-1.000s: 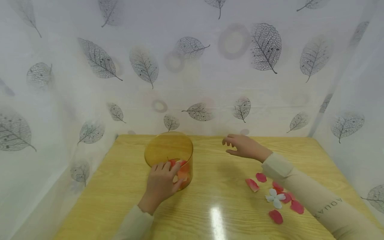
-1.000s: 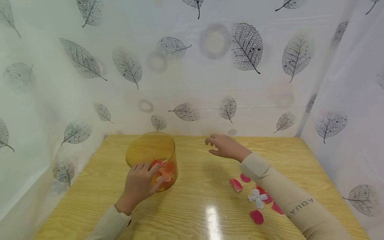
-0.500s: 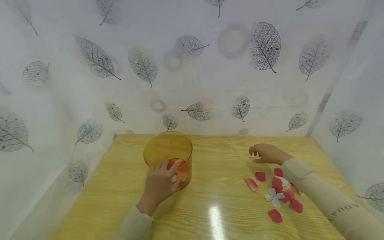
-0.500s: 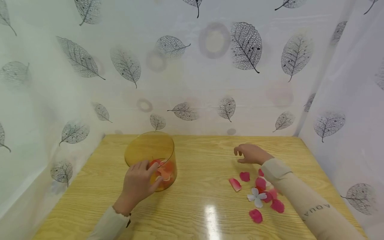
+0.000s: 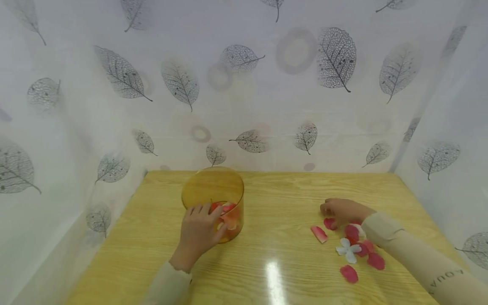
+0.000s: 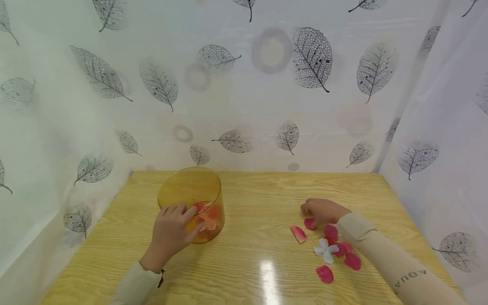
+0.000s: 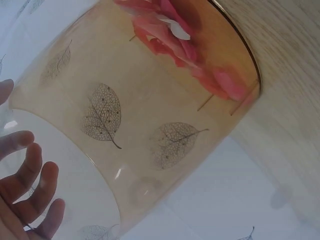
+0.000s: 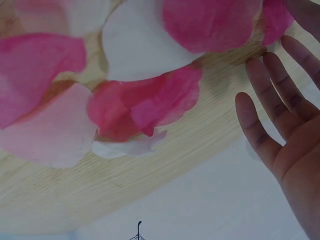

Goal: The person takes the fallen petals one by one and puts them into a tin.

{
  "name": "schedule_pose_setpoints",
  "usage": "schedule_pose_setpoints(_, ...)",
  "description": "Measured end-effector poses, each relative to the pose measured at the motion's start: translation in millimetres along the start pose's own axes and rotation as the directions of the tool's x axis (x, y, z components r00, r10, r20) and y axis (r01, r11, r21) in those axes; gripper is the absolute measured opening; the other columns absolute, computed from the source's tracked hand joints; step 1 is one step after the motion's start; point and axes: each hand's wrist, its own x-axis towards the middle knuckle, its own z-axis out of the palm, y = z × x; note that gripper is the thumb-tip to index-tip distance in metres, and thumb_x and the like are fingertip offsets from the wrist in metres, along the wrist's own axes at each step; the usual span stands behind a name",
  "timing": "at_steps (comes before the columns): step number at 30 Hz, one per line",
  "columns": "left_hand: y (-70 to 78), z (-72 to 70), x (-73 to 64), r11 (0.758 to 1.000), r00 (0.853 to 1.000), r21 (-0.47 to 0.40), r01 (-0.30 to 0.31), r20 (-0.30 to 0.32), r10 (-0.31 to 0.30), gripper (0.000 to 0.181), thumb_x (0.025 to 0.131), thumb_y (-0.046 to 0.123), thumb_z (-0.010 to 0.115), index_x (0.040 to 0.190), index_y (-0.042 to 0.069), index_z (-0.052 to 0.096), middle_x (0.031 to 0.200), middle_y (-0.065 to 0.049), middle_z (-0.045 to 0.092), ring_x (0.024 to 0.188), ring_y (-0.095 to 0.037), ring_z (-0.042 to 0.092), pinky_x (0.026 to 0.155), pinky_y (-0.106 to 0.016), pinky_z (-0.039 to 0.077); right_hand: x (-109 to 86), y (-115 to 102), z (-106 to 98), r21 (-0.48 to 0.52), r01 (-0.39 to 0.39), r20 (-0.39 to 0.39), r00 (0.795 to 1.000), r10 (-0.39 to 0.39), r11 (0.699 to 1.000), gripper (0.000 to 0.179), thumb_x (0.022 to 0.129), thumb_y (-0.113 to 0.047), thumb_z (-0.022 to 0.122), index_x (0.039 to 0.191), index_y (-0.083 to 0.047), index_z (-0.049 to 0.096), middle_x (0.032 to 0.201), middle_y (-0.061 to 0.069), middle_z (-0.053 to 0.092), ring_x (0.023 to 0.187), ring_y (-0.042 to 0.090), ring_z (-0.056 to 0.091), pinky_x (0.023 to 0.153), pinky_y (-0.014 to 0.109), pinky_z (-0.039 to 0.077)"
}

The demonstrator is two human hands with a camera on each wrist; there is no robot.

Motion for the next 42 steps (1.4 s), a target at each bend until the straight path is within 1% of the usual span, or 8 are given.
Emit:
schedule_pose_setpoints(8, 1.0, 1.2, -0.5, 1.000, 0.999, -0.012, 0.009, -0.037, -0.009, 0.039, 0.065, 0.043, 0.074, 0.092, 0.017, 0.065, 0.076, -0.007, 0.064, 0.065, -0.028, 0.061, 0.058, -0.040, 0.049, -1.3, -4, -2, -0.013, 0.063, -0.026, 0.998, -0.063, 0.998, 0.031, 0.065, -0.013, 0.082, 0.079, -0.017, 0.055, 0.076, -0.007, 0.044, 0.066, 0.003, 0.038, 0.060, 0.021, 0.038)
schedule_pose_setpoints(14, 1.8, -0.5, -1.3, 1.000, 1.000, -0.004, 0.010, -0.012, -0.010, 0.037, 0.065, 0.042, 0.075, 0.091, 0.017, 0.065, 0.078, -0.007, 0.065, 0.067, -0.026, 0.062, 0.063, -0.041, 0.051, -1.4, -5, -2, -0.024, 0.105, -0.039, 0.994, -0.106, 0.994, 0.031, 0.065, -0.012, 0.082, 0.071, -0.015, 0.051, 0.070, -0.006, 0.043, 0.063, 0.002, 0.033, 0.057, 0.019, 0.033)
schedule_pose_setpoints(16, 2.3, -1.3, -1.5, 1.000, 1.000, -0.001, 0.011, 0.002, -0.011, 0.036, 0.065, 0.041, 0.076, 0.089, 0.017, 0.065, 0.078, -0.007, 0.065, 0.067, -0.025, 0.062, 0.065, -0.041, 0.051, -1.2, -5, -2, -0.018, 0.099, -0.037, 0.994, -0.100, 0.995, 0.031, 0.066, -0.011, 0.081, 0.069, -0.015, 0.050, 0.068, -0.007, 0.043, 0.062, 0.002, 0.033, 0.057, 0.019, 0.033)
schedule_pose_setpoints(23, 2.3, -1.9, -1.5, 1.000, 1.000, 0.004, 0.009, 0.006, -0.009, 0.036, 0.065, 0.040, 0.077, 0.089, 0.017, 0.065, 0.078, -0.007, 0.066, 0.068, -0.025, 0.062, 0.068, -0.041, 0.051, -1.6, -6, -3, 0.029, 0.093, -0.041, 0.995, -0.092, 0.995, 0.028, 0.071, -0.003, 0.074, 0.071, -0.015, 0.048, 0.062, -0.008, 0.045, 0.060, 0.000, 0.035, 0.056, 0.018, 0.033)
schedule_pose_setpoints(29, 2.4, -1.3, -1.9, 1.000, 1.000, -0.006, 0.019, 0.004, -0.019, 0.035, 0.066, 0.040, 0.075, 0.090, 0.017, 0.065, 0.078, -0.007, 0.066, 0.068, -0.026, 0.062, 0.065, -0.041, 0.050, -0.3, -2, -2, -0.004, 0.089, -0.056, 0.994, -0.089, 0.996, 0.027, 0.075, -0.004, 0.073, 0.076, -0.017, 0.048, 0.063, -0.010, 0.043, 0.060, 0.000, 0.037, 0.057, 0.018, 0.034)
schedule_pose_setpoints(34, 2.6, -0.3, -2.2, 1.000, 1.000, -0.015, 0.024, -0.003, -0.024, 0.036, 0.065, 0.039, 0.075, 0.091, 0.017, 0.065, 0.079, -0.008, 0.067, 0.068, -0.027, 0.062, 0.065, -0.042, 0.050, 0.7, -3, -8, -0.027, 0.112, -0.046, 0.993, -0.113, 0.993, 0.022, 0.076, -0.003, 0.072, 0.076, -0.015, 0.054, 0.066, -0.010, 0.048, 0.062, 0.001, 0.039, 0.058, 0.019, 0.036)
schedule_pose_setpoints(38, 2.3, 1.1, -2.4, 1.000, 1.000, -0.018, 0.023, -0.010, -0.023, 0.036, 0.067, 0.041, 0.074, 0.092, 0.017, 0.066, 0.079, -0.008, 0.067, 0.068, -0.028, 0.062, 0.065, -0.042, 0.050, 3.4, -3, -15, -0.038, 0.151, -0.068, 0.986, -0.153, 0.988, 0.021, 0.073, 0.001, 0.069, 0.071, -0.016, 0.057, 0.065, -0.011, 0.049, 0.062, 0.000, 0.039, 0.058, 0.018, 0.037)
schedule_pose_setpoints(42, 1.9, 1.8, -2.8, 1.000, 1.000, -0.021, 0.022, -0.012, -0.022, 0.035, 0.067, 0.041, 0.073, 0.091, 0.017, 0.065, 0.077, -0.007, 0.066, 0.067, -0.027, 0.062, 0.065, -0.042, 0.049, 9.4, -7, -29, -0.053, 0.144, -0.094, 0.984, -0.148, 0.988, 0.022, 0.074, 0.000, 0.068, 0.069, -0.017, 0.057, 0.064, -0.012, 0.049, 0.061, -0.001, 0.039, 0.058, 0.018, 0.037)
